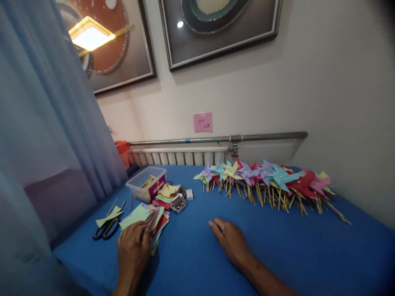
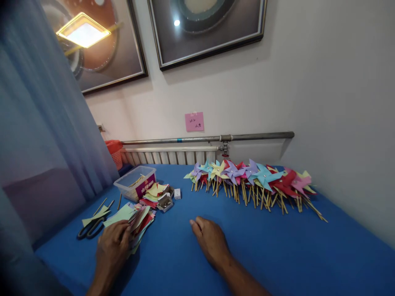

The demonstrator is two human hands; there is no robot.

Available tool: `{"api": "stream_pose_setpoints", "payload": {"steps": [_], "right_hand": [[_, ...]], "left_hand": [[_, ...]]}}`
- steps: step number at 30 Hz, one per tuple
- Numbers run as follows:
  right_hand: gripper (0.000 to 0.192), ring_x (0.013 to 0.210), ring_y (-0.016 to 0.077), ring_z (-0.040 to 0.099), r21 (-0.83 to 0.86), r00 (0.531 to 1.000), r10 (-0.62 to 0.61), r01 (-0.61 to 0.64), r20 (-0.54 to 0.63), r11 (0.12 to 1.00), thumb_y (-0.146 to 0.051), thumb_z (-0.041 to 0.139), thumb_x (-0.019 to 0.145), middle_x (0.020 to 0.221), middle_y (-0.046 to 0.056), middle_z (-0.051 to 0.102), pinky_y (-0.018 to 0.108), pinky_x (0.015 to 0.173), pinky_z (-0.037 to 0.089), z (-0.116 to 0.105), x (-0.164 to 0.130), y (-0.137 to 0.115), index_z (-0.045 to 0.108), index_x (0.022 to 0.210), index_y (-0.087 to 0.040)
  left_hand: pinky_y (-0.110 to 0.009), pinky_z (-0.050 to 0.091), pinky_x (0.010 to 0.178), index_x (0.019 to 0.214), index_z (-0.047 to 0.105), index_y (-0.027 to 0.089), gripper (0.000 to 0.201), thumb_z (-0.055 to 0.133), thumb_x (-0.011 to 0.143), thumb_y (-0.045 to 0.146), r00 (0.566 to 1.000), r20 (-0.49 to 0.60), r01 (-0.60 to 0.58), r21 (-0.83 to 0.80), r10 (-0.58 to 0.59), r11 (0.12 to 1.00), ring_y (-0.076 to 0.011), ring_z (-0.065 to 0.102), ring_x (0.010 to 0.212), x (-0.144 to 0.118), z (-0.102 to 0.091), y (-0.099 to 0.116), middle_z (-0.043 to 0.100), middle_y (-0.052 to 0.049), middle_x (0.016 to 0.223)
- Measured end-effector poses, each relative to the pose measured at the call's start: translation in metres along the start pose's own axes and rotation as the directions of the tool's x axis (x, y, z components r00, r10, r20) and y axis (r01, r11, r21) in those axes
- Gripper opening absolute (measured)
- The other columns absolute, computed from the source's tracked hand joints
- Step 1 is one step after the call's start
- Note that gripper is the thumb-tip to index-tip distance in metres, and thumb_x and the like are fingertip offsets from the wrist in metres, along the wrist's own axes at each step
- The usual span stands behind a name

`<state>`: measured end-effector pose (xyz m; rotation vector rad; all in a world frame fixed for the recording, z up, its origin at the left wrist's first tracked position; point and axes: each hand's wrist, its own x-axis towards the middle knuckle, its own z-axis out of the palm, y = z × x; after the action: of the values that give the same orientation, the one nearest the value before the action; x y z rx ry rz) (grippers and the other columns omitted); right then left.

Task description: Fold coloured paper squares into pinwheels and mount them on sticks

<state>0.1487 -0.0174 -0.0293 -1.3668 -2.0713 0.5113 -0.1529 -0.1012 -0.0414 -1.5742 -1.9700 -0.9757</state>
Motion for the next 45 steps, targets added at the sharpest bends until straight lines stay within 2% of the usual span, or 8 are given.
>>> {"api": "stream_pose_setpoints", "payload": {"steps": [6,10,18,23,30,35,39,45], "right_hand": [[0.041,0.056,0.015,0.049,0.017,1.0,-0.001,0.001,-0.003,1.0,-0.04,0.04,0.099,0.058,-0.001,0.056,0.029,0.057,0.027,0.002,0.001,0.002,0.045,0.062,-0.022],[0.041,0.055,0.0151,0.048,0.013,1.0,0.006,-0.006,0.002,1.0,-0.041,0.039,0.099,0.058,-0.001,0.056,0.029,0.057,0.027,0.0,0.0,0.001,0.042,0.061,-0.023],[0.042,0.054,0.0151,0.048,0.003,1.0,0.001,-0.001,-0.006,1.0,-0.042,0.038,0.099,0.058,-0.001,0.057,0.029,0.057,0.027,0.001,0.001,0.001,0.041,0.061,-0.023],[0.041,0.056,0.0167,0.053,0.01,1.0,-0.007,0.007,-0.002,1.0,-0.041,0.039,0.099,0.059,0.001,0.059,0.029,0.058,0.028,0.003,0.001,0.003,0.043,0.062,-0.023],[0.042,0.055,0.0157,0.05,-0.002,1.0,0.001,-0.001,0.003,1.0,-0.042,0.037,0.099,0.057,0.0,0.056,0.029,0.058,0.027,0.001,0.001,0.001,0.039,0.062,-0.023],[0.043,0.055,0.0153,0.048,0.004,1.0,-0.008,0.008,0.008,1.0,-0.044,0.036,0.099,0.058,-0.001,0.055,0.029,0.059,0.027,0.002,0.001,0.002,0.037,0.062,-0.023],[0.043,0.056,0.0154,0.049,0.009,1.0,-0.007,0.007,0.013,1.0,-0.045,0.035,0.099,0.059,-0.001,0.055,0.029,0.058,0.027,0.002,0.001,0.002,0.038,0.062,-0.023],[0.043,0.054,0.0149,0.047,0.01,1.0,-0.01,0.01,-0.01,1.0,-0.045,0.037,0.099,0.057,-0.001,0.056,0.029,0.057,0.026,0.001,0.0,0.001,0.038,0.061,-0.023]], "left_hand": [[-0.038,0.044,0.082,0.085,0.072,0.021,0.027,0.048,0.094,0.028,0.998,0.041,-0.046,0.155,0.041,0.987,-0.0263,0.064,0.098,0.013,-0.002,0.004,0.075,-0.008,0.101],[-0.036,0.045,0.08,0.087,0.071,0.021,0.024,0.051,0.094,0.031,0.99,0.1,-0.113,0.137,0.1,0.984,-0.0246,0.065,0.09,0.012,0.0,0.0,0.074,-0.007,0.092],[-0.039,0.048,0.087,0.103,0.072,0.023,0.026,0.049,0.093,0.019,0.943,0.032,-0.332,0.132,0.33,0.934,-0.0256,0.063,0.105,-0.008,0.002,0.001,0.07,-0.01,0.117],[-0.046,0.044,0.091,0.1,0.072,0.021,0.019,0.058,0.089,0.025,0.953,0.025,-0.3,0.219,0.302,0.928,-0.0297,0.062,0.106,-0.011,-0.005,0.01,0.07,-0.011,0.116],[-0.044,0.043,0.092,0.104,0.071,0.022,0.023,0.054,0.089,0.015,0.932,0.077,-0.363,0.2,0.355,0.91,-0.0274,0.061,0.107,-0.009,-0.006,0.014,0.069,-0.01,0.12],[-0.044,0.044,0.091,0.104,0.07,0.022,0.022,0.054,0.091,0.016,0.947,-0.001,-0.314,0.2,0.32,0.928,-0.0277,0.062,0.107,-0.01,-0.004,0.011,0.07,-0.011,0.119],[-0.042,0.045,0.093,0.104,0.07,0.022,0.025,0.051,0.091,0.013,0.93,0.018,-0.364,0.17,0.367,0.916,-0.0265,0.062,0.111,-0.01,-0.004,0.01,0.069,-0.011,0.122],[-0.045,0.044,0.091,0.104,0.07,0.019,0.02,0.055,0.091,0.017,0.949,0.002,-0.306,0.249,0.315,0.919,-0.0285,0.063,0.106,-0.01,-0.002,0.01,0.07,-0.012,0.119]]}}
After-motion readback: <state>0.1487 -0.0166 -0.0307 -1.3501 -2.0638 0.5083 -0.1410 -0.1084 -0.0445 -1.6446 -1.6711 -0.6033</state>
